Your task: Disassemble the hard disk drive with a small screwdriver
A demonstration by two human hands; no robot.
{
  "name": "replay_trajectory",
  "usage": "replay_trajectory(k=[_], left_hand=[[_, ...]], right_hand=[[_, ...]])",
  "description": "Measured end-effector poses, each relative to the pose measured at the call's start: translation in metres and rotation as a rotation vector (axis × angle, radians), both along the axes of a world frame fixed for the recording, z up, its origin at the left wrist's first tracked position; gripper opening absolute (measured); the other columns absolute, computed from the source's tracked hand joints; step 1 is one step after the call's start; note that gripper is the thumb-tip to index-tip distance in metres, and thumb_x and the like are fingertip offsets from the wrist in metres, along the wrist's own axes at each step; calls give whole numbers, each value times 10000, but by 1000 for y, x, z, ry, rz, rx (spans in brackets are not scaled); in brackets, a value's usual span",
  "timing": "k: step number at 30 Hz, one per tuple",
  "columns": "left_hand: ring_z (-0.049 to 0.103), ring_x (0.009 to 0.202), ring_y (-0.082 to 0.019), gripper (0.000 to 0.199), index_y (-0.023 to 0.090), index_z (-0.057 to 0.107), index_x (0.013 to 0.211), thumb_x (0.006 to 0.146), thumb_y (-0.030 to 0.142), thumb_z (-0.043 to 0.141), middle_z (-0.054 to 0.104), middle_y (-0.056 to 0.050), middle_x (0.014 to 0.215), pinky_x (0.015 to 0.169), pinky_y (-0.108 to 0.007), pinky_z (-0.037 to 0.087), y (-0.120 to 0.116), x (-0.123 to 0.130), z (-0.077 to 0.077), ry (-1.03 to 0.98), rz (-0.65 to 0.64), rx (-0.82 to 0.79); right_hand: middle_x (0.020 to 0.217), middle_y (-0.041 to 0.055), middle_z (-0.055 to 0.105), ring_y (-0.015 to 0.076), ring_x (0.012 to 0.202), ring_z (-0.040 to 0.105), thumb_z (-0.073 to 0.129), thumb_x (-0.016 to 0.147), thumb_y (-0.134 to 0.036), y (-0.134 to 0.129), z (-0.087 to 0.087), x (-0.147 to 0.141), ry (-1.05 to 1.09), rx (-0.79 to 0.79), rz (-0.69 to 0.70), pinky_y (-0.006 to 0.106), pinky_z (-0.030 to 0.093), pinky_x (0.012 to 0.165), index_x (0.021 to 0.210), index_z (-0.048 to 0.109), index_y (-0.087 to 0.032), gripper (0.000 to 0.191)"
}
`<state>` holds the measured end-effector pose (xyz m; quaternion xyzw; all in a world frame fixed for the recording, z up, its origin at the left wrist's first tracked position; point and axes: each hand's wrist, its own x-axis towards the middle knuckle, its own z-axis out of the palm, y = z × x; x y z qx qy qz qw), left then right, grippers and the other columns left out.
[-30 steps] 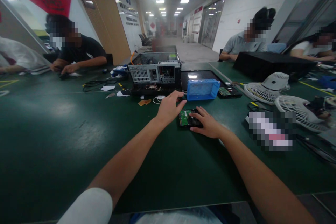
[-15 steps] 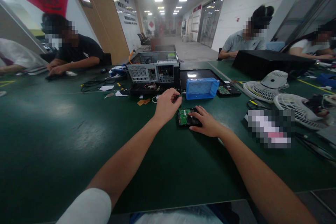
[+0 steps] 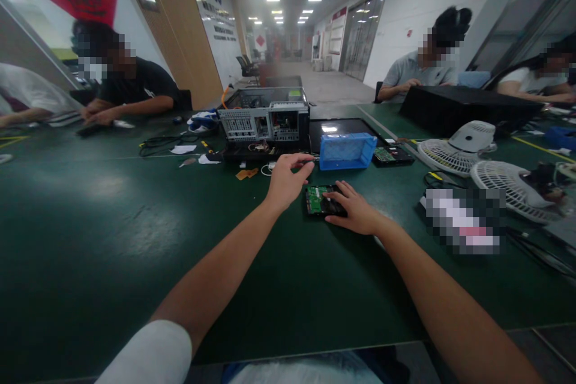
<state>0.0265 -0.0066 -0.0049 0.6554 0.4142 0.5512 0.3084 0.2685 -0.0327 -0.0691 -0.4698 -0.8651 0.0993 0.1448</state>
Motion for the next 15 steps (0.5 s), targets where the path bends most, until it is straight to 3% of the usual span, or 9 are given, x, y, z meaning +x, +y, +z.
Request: replay_trajectory(k=[4, 10, 15], left_hand=[[656, 918, -207, 247, 245, 764, 1061, 883, 396, 684, 701, -75, 1051, 574, -246, 578, -2, 3, -1, -38, -30, -42], [656, 966, -211, 208, 249, 774, 1034, 903, 357, 653, 714, -64, 1103, 606, -250, 563, -5, 2, 3, 18, -13, 28], [663, 892, -201, 234, 219, 765, 1044, 873, 349, 673, 724, -68, 1033, 517, -216, 519, -5, 3, 7, -127, -139, -141]], right_hand=[[1659, 146, 213, 409, 1523, 168, 629, 850, -648, -1, 2, -1, 0, -10, 1, 646, 248, 1164, 1476, 477, -295, 734], [1659, 149, 210, 408, 1527, 151, 634, 845, -652, -1, 3, -1, -2, -19, -9, 642, 237, 1170, 1473, 480, -288, 742], [1662, 134, 208, 407, 1527, 153, 639, 846, -644, -1, 2, 0, -4, -16, -9, 641, 243, 1170, 1478, 471, -296, 740]])
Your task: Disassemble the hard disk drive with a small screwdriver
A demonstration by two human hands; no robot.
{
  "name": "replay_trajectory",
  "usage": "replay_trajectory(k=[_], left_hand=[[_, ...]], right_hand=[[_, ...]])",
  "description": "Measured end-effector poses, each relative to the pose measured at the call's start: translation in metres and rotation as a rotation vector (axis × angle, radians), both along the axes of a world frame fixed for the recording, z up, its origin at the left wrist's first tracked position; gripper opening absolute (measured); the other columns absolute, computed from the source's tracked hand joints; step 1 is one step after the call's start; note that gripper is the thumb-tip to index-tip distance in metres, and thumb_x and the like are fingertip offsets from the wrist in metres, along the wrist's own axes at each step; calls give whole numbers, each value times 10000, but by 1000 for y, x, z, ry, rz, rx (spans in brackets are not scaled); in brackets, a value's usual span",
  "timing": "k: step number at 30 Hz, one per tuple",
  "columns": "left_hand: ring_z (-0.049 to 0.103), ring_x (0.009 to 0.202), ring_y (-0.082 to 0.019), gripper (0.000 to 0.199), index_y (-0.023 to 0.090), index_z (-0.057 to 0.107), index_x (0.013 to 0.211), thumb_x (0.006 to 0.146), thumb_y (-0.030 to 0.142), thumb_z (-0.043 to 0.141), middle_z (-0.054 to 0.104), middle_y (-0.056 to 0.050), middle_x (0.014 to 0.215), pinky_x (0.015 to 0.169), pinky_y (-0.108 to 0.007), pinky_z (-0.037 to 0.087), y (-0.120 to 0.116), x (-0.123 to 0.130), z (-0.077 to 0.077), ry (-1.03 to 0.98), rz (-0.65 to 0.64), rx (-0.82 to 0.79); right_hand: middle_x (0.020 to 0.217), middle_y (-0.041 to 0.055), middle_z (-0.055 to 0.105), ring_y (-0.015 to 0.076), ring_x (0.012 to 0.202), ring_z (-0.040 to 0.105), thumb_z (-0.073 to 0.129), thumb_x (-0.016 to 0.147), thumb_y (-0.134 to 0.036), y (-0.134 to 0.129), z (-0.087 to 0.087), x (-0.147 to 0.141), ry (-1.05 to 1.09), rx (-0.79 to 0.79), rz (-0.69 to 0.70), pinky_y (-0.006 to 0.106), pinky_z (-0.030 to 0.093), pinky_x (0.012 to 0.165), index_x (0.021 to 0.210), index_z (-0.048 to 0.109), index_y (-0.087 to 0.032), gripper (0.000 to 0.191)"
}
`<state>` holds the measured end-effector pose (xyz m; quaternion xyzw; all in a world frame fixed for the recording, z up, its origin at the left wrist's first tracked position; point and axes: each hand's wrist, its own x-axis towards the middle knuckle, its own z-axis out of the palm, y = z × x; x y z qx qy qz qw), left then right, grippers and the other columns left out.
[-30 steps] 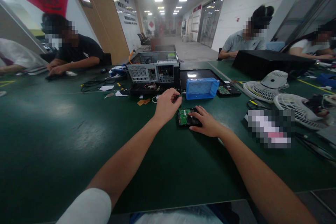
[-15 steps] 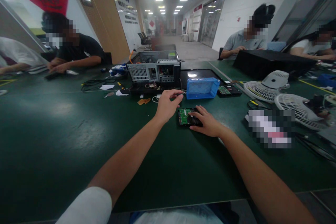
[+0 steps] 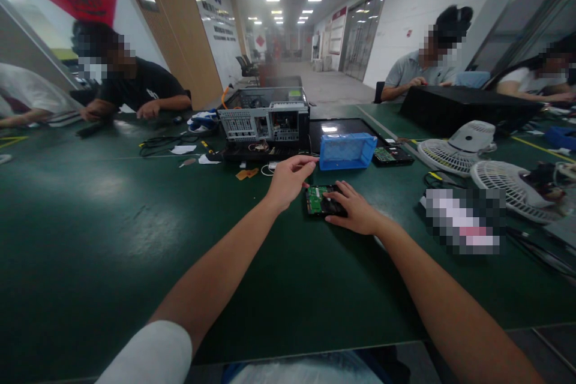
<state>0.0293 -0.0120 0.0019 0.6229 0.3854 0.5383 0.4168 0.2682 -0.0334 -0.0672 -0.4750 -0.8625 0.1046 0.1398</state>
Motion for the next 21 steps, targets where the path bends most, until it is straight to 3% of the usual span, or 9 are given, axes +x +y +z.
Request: replay_trajectory(k=[7, 16, 21], left_hand=[[655, 983, -216, 224, 195, 701, 1016, 818, 299, 714, 710, -83, 1069, 565, -223, 551, -1, 4, 2, -231, -111, -221], [637, 961, -195, 131, 194, 660, 957, 860, 282, 653, 677, -75, 1019, 711, -329, 606, 0, 6, -1, -328, -223, -316], [637, 945, -177, 69, 170, 662, 913, 881, 209, 614, 656, -70, 970, 856, -415, 608, 2, 6, -2, -408, -212, -304]], right_hand=[[1665, 141, 195, 406, 1524, 166, 631, 847, -652, 1, 0, 0, -10, -6, -1, 647, 241, 1167, 1476, 473, -301, 738], [1651, 165, 222, 408, 1522, 177, 645, 840, -649, -2, 3, -2, -13, -3, -10, 629, 244, 1168, 1472, 479, -282, 750], [1649, 170, 225, 408, 1526, 161, 634, 848, -650, -1, 2, -2, -14, -2, -11, 641, 247, 1161, 1474, 475, -289, 740]])
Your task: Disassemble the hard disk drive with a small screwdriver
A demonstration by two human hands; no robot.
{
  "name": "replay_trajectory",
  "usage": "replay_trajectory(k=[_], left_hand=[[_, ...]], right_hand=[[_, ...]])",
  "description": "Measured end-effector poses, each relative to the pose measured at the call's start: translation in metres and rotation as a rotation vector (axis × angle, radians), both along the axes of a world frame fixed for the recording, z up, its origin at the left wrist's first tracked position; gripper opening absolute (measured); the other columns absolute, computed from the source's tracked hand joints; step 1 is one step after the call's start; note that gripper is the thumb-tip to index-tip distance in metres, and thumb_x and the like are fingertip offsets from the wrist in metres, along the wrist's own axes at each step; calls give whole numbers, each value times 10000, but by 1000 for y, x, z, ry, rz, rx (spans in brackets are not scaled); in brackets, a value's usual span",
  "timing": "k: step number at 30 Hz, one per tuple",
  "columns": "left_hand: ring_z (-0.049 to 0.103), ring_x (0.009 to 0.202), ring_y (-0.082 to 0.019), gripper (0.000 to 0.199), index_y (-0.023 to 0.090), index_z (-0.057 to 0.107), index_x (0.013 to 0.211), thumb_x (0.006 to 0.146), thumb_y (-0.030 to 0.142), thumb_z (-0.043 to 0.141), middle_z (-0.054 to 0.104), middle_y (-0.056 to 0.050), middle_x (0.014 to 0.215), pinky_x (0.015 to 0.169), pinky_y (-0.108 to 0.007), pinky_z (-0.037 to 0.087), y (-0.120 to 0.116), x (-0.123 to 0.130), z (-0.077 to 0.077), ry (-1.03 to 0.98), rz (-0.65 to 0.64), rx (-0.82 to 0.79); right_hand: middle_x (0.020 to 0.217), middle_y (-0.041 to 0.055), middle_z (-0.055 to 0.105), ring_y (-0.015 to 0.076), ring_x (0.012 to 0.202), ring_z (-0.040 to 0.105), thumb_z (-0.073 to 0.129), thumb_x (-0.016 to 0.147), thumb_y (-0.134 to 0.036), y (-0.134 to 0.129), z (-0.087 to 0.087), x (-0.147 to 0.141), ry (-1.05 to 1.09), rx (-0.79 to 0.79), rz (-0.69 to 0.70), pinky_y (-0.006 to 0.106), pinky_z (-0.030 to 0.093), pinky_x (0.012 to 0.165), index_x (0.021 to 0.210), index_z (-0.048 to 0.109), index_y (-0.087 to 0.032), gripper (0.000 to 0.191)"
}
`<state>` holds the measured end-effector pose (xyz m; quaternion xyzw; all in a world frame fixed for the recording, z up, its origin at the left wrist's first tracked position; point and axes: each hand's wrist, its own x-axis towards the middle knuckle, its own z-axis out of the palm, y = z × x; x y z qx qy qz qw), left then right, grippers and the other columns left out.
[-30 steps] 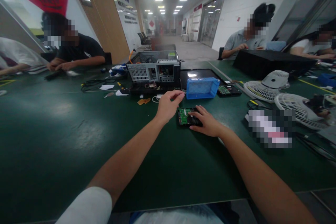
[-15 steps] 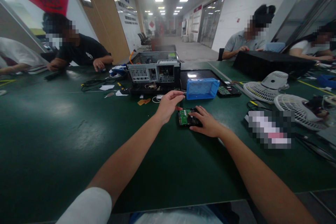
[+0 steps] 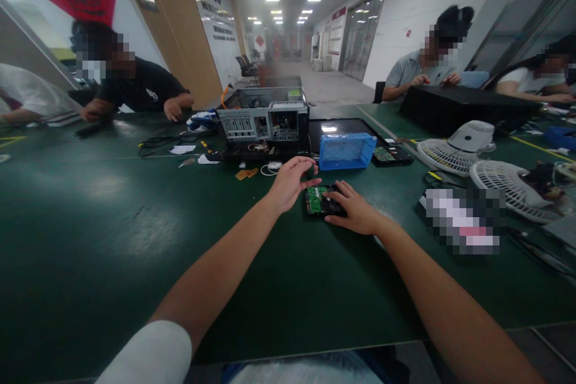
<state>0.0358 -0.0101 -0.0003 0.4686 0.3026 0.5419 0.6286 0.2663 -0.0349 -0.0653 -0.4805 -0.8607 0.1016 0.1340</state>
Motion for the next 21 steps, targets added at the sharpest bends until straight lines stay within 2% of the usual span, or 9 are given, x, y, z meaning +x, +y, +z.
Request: replay_trajectory(k=[3, 7, 13, 21], left_hand=[[645, 927, -163, 68, 151, 666, 880, 884, 167, 599, 649, -67, 928, 939, -436, 584, 0, 0, 1, -30, 27, 12], [653, 933, -158, 69, 142, 658, 911, 901, 165, 594, 654, -66, 911, 967, -441, 573, 0, 0, 3, -39, 7, 28], [663, 937, -155, 94, 166, 623, 988, 895, 168, 610, 666, -46, 917, 944, -440, 582, -1, 1, 1, -4, 13, 57], [676, 930, -185, 68, 146, 637, 908, 876, 187, 594, 691, -79, 938, 881, -421, 597, 1, -1, 1, 13, 51, 27]], right_hand=[[1652, 166, 217, 404, 1527, 158, 633, 847, -655, 1, -2, 1, -1, -1, 3, 639, 247, 1163, 1475, 471, -293, 743], [1662, 143, 202, 396, 1531, 150, 630, 852, -652, 2, -4, 2, 5, 3, 6, 627, 233, 1177, 1481, 464, -303, 738], [1669, 138, 185, 398, 1533, 133, 625, 854, -649, 2, -5, 3, 8, -1, 9, 632, 228, 1177, 1487, 457, -305, 740], [1665, 140, 195, 401, 1529, 154, 635, 844, -657, 3, -6, 2, 4, 2, 2, 634, 239, 1172, 1482, 464, -306, 748]])
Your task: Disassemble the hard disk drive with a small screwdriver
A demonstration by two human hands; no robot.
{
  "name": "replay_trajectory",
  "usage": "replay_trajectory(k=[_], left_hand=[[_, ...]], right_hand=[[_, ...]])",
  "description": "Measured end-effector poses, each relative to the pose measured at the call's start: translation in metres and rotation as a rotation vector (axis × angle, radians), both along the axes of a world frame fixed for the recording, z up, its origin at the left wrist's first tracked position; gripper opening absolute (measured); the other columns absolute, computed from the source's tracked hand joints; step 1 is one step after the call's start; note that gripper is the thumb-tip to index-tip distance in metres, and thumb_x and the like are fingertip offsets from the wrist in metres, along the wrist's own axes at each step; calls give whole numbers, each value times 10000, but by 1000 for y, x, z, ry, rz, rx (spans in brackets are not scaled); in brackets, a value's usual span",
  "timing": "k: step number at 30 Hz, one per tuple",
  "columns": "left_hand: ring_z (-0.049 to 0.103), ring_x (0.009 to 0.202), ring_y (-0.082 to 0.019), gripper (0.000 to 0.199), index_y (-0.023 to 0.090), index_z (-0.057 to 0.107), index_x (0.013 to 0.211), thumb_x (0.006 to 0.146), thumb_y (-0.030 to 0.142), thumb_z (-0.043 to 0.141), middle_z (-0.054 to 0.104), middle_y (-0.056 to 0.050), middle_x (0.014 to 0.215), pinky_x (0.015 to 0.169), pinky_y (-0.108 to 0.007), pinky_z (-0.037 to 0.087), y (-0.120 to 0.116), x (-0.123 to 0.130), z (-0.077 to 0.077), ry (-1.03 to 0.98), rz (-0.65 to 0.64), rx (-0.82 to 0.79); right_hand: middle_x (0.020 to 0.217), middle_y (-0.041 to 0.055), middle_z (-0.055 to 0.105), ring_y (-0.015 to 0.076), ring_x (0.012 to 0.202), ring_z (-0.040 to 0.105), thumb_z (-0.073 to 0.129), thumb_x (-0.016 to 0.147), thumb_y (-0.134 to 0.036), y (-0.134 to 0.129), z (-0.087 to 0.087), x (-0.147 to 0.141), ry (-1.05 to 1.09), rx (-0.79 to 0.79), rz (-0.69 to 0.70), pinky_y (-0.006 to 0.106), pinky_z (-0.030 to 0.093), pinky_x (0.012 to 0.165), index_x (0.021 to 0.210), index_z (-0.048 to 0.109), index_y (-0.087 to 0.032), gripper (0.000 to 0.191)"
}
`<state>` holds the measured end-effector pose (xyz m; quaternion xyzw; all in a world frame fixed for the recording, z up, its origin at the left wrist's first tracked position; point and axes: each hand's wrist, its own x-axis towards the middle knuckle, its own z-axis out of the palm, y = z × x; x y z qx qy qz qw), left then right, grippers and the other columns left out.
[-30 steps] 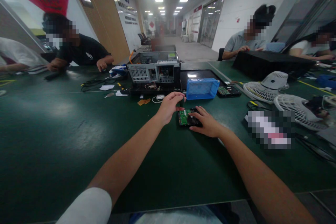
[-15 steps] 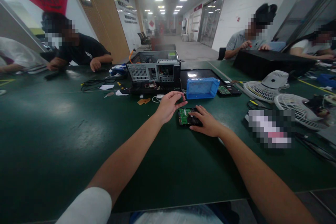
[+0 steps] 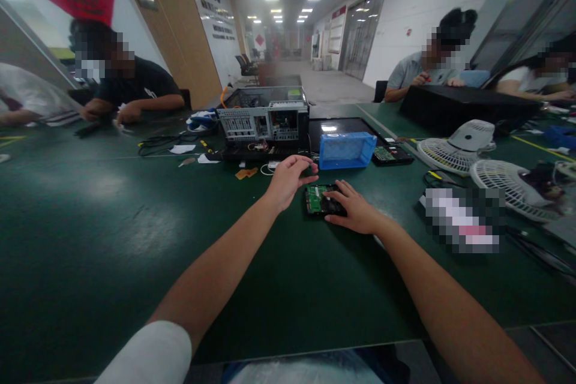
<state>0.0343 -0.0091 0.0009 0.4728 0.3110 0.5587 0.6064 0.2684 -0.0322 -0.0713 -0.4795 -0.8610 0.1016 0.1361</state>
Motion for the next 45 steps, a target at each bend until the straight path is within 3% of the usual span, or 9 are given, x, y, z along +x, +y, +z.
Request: replay_trajectory(k=[15, 22, 30, 39, 45], left_hand=[[652, 951, -200, 165, 163, 722, 946, 870, 273, 627, 689, -99, 1000, 727, -311, 583, -5, -3, 5, 137, -105, 2], [656, 986, -204, 174, 189, 670, 1048, 898, 274, 645, 686, -88, 1031, 739, -328, 596, -7, -2, 6, 90, -72, 0], [629, 968, -190, 161, 180, 668, 1002, 858, 241, 703, 666, -71, 1031, 711, -291, 592, -5, -2, 6, 108, 12, 78], [610, 989, -198, 153, 175, 734, 982, 866, 272, 711, 652, -75, 1077, 829, -403, 619, 0, -4, -2, 130, -49, 157], [624, 1018, -210, 188, 170, 743, 1026, 894, 291, 687, 674, -93, 1122, 848, -396, 610, 3, -5, -2, 133, -28, 151]], right_hand=[[1665, 139, 196, 403, 1530, 144, 633, 849, -649, -1, 4, -1, 6, -13, -4, 640, 237, 1170, 1474, 473, -304, 732], [1663, 151, 197, 404, 1529, 149, 628, 852, -657, -2, 4, -1, 5, -7, 4, 635, 234, 1171, 1483, 462, -304, 742], [1665, 147, 192, 412, 1525, 157, 631, 853, -648, 0, 1, 1, 13, 4, 15, 651, 238, 1162, 1482, 463, -301, 738], [1659, 150, 207, 410, 1526, 159, 626, 854, -659, 0, -1, 2, 3, 8, 9, 646, 246, 1162, 1480, 463, -311, 734], [1658, 142, 214, 403, 1527, 159, 625, 856, -657, 1, -1, 3, 6, 12, 15, 645, 237, 1167, 1488, 453, -315, 739]])
